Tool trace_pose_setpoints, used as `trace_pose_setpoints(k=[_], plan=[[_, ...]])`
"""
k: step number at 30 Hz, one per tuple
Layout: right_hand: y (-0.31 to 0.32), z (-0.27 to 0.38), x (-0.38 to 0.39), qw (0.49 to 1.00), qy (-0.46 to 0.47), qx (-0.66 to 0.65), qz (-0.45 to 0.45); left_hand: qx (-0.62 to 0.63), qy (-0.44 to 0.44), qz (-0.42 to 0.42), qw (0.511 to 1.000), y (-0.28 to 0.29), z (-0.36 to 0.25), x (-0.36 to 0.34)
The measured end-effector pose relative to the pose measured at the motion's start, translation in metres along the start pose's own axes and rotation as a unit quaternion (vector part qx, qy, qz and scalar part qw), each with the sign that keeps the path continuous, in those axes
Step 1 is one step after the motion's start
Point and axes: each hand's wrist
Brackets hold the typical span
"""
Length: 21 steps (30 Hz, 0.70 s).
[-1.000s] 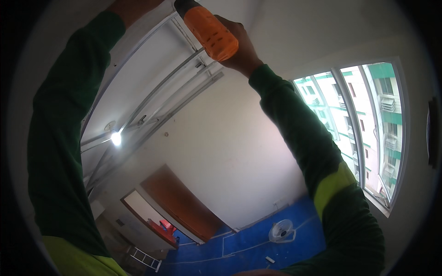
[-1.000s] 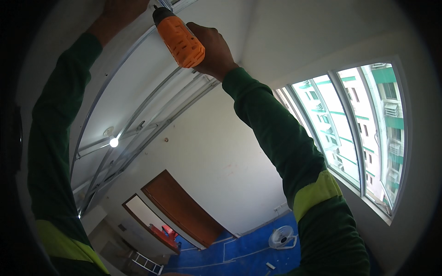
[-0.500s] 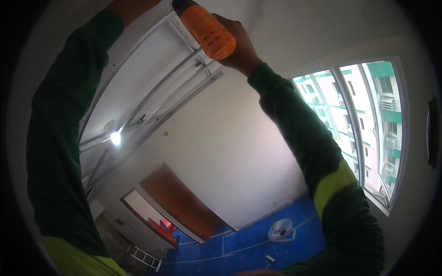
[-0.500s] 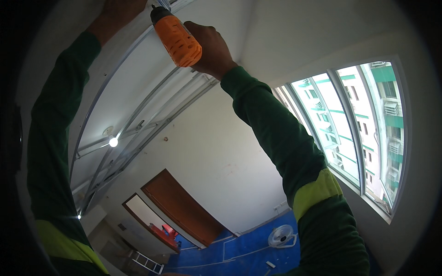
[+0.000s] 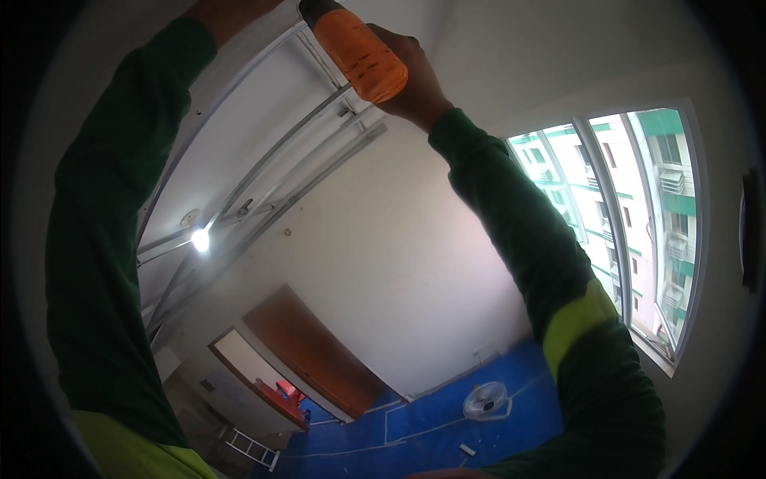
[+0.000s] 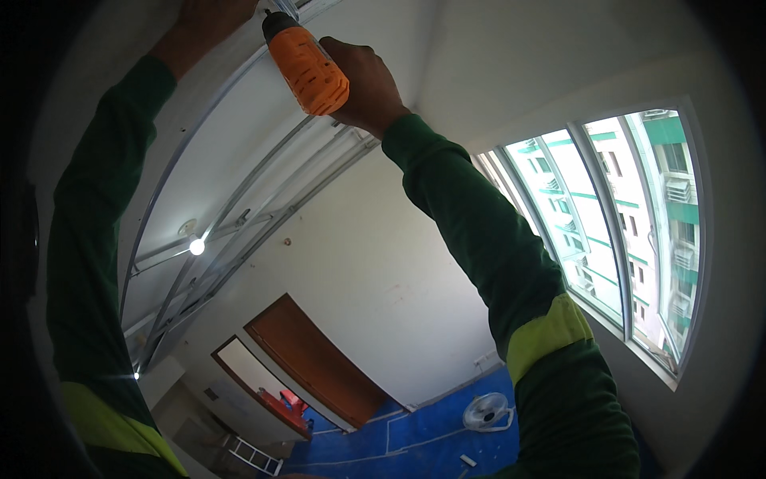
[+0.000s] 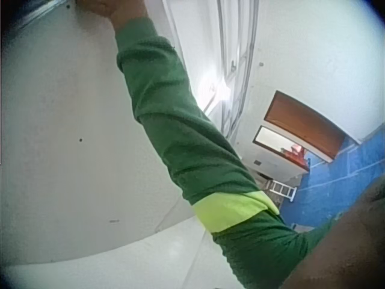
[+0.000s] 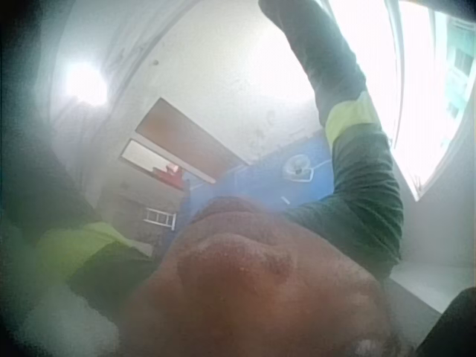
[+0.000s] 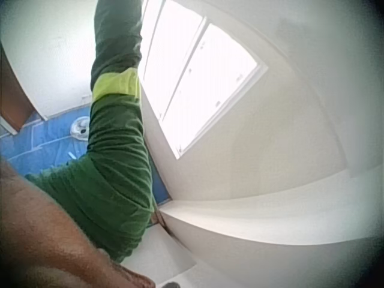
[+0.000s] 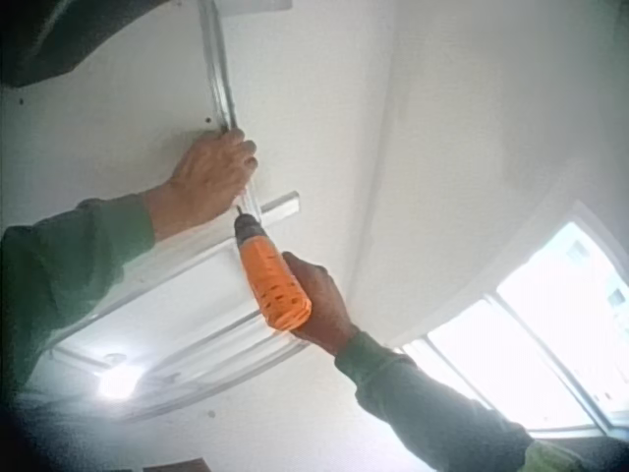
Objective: The person uses an orange cordless drill to fasten screws into ceiling-mounted metal tracks, then switches to a teal corded drill to continue securing the same tracks. They also use a manual pipe cutter to trim a metal conduit near the ceiling. The work occurs in a room with a blue floor and a large window.
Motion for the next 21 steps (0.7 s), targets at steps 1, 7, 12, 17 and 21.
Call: trace_pose_setpoints(k=[1,7,12,17,21], plan=[[0.001,-0.001,-0.001,1.0,0.0,0.003,0.0,0.006,-0.003,-0.004,1.0,0.001,0.001,0.0],[0.001,-0.005,-0.003,1.0,0.0,0.002,-0.006,0.024,-0.008,-0.032,0.999,0.001,0.001,0.001],[0.003,-0.009,-0.005,1.0,0.018,0.004,0.002,0.013,-0.006,-0.031,0.999,0.0,0.001,0.001],[0.005,-0.01,-0.005,1.0,0.023,0.008,0.005,0.028,-0.009,-0.038,0.999,0.0,0.002,0.002],[0.006,-0.012,-0.005,0.999,0.013,0.025,0.016,0.034,-0.006,-0.035,0.999,0.002,0.001,0.001]])
Point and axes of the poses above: each hand's wrist, its own x-axis away from the middle knuckle, its own y-axis out of the back of the hand, z = x × y, and after that the axes turned 4 degrees about x, right-handed
